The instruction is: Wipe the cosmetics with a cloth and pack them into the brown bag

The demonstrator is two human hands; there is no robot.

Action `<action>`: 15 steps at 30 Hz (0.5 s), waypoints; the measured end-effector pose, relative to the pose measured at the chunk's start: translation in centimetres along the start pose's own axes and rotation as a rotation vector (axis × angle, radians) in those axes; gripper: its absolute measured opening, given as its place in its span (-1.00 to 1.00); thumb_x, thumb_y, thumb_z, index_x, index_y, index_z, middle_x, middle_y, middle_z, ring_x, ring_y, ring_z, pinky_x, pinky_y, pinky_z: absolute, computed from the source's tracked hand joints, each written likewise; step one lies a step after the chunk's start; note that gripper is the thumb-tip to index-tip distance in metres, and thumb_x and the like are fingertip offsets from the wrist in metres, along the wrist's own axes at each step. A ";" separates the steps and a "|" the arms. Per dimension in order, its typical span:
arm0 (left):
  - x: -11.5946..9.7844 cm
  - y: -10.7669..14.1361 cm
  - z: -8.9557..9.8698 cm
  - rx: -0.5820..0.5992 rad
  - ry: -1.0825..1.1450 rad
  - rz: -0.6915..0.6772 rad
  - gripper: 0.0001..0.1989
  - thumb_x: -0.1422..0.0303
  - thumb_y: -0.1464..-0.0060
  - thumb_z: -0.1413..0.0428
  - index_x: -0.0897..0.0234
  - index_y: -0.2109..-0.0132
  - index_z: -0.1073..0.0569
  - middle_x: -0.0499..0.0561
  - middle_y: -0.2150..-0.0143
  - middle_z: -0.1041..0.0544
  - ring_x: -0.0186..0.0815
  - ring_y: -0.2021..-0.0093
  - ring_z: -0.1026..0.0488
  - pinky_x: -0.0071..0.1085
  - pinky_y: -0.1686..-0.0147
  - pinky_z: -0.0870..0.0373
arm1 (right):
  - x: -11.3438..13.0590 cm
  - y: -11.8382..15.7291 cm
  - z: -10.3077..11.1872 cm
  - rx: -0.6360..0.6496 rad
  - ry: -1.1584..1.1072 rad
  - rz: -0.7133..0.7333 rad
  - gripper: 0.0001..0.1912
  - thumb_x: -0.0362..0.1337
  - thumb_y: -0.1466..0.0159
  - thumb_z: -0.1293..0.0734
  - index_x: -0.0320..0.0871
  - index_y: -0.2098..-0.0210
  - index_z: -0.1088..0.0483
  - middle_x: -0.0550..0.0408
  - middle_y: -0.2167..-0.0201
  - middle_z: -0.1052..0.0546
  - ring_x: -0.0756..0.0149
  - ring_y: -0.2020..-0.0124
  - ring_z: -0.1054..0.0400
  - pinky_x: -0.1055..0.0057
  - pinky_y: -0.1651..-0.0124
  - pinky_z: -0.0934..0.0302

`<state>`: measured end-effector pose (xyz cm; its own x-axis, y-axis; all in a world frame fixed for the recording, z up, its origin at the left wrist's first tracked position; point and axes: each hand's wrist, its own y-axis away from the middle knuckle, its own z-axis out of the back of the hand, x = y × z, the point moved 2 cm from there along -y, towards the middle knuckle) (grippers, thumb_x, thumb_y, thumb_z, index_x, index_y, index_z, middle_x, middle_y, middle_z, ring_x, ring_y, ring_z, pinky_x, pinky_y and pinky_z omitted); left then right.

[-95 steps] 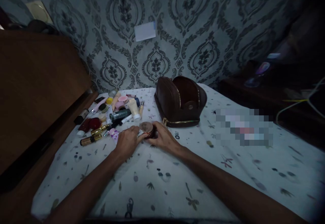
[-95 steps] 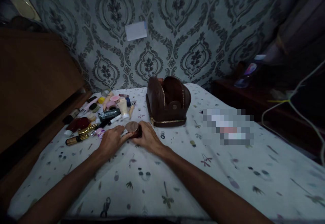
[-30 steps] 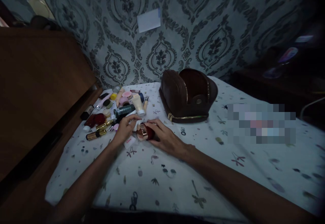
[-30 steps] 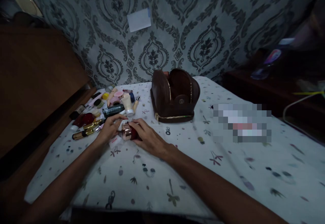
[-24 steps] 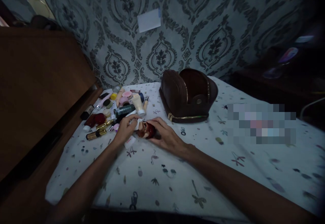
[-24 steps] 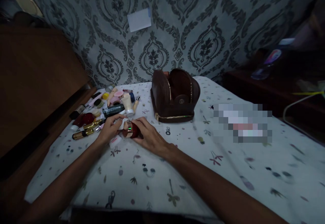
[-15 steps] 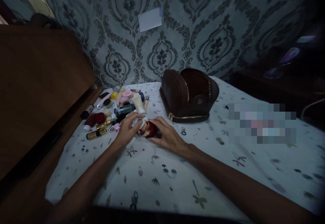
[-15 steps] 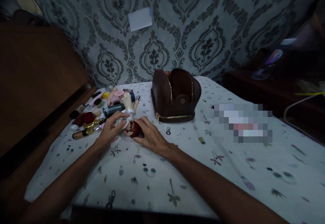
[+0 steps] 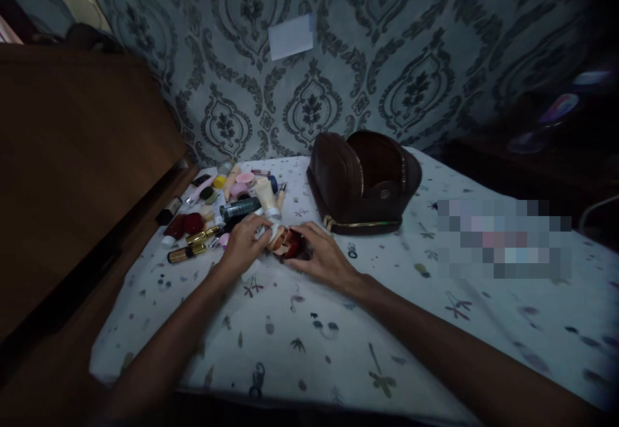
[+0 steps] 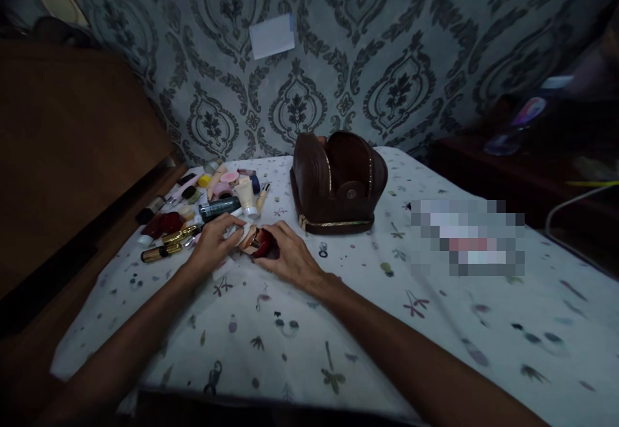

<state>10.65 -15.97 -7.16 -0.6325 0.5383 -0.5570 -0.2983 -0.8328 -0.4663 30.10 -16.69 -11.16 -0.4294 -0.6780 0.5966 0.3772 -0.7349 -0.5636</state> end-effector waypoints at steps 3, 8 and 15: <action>0.5 -0.2 0.3 0.042 -0.012 0.067 -0.87 0.39 -0.08 -0.06 0.25 0.30 -0.51 -0.03 0.33 -0.53 -0.28 0.32 -0.45 -0.41 0.28 -0.30 | -0.3 -0.1 0.0 -0.021 -0.008 -0.026 -0.44 -0.20 -0.07 -0.50 -0.12 -0.05 -0.38 0.00 0.15 -0.44 0.13 0.11 -0.39 0.20 0.05 -0.34; -0.1 -0.2 0.6 0.083 0.082 0.069 -0.88 0.37 -0.08 -0.07 0.26 0.34 -0.49 -0.03 0.34 -0.54 -0.27 0.32 -0.44 -0.45 0.38 -0.25 | -0.2 -0.3 0.1 -0.047 -0.015 -0.079 -0.48 -0.20 -0.05 -0.51 -0.13 0.01 -0.42 0.03 0.22 -0.45 0.15 0.17 -0.40 0.21 0.11 -0.34; -2.0 0.0 0.9 0.117 0.193 -0.161 -0.86 0.33 -0.18 -0.09 0.26 0.26 -0.51 0.05 0.25 -0.52 -0.23 0.23 -0.45 -0.35 0.18 -0.34 | -0.4 -0.3 0.2 -0.057 -0.071 -0.149 -0.46 -0.19 -0.01 -0.54 -0.18 0.03 -0.46 0.04 0.25 -0.46 0.17 0.21 -0.40 0.22 0.11 -0.34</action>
<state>11.28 -17.11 -5.42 -0.4253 0.6702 -0.6082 -0.4713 -0.7377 -0.4834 30.27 -16.16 -11.13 -0.4172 -0.5630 0.7134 0.2659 -0.8263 -0.4965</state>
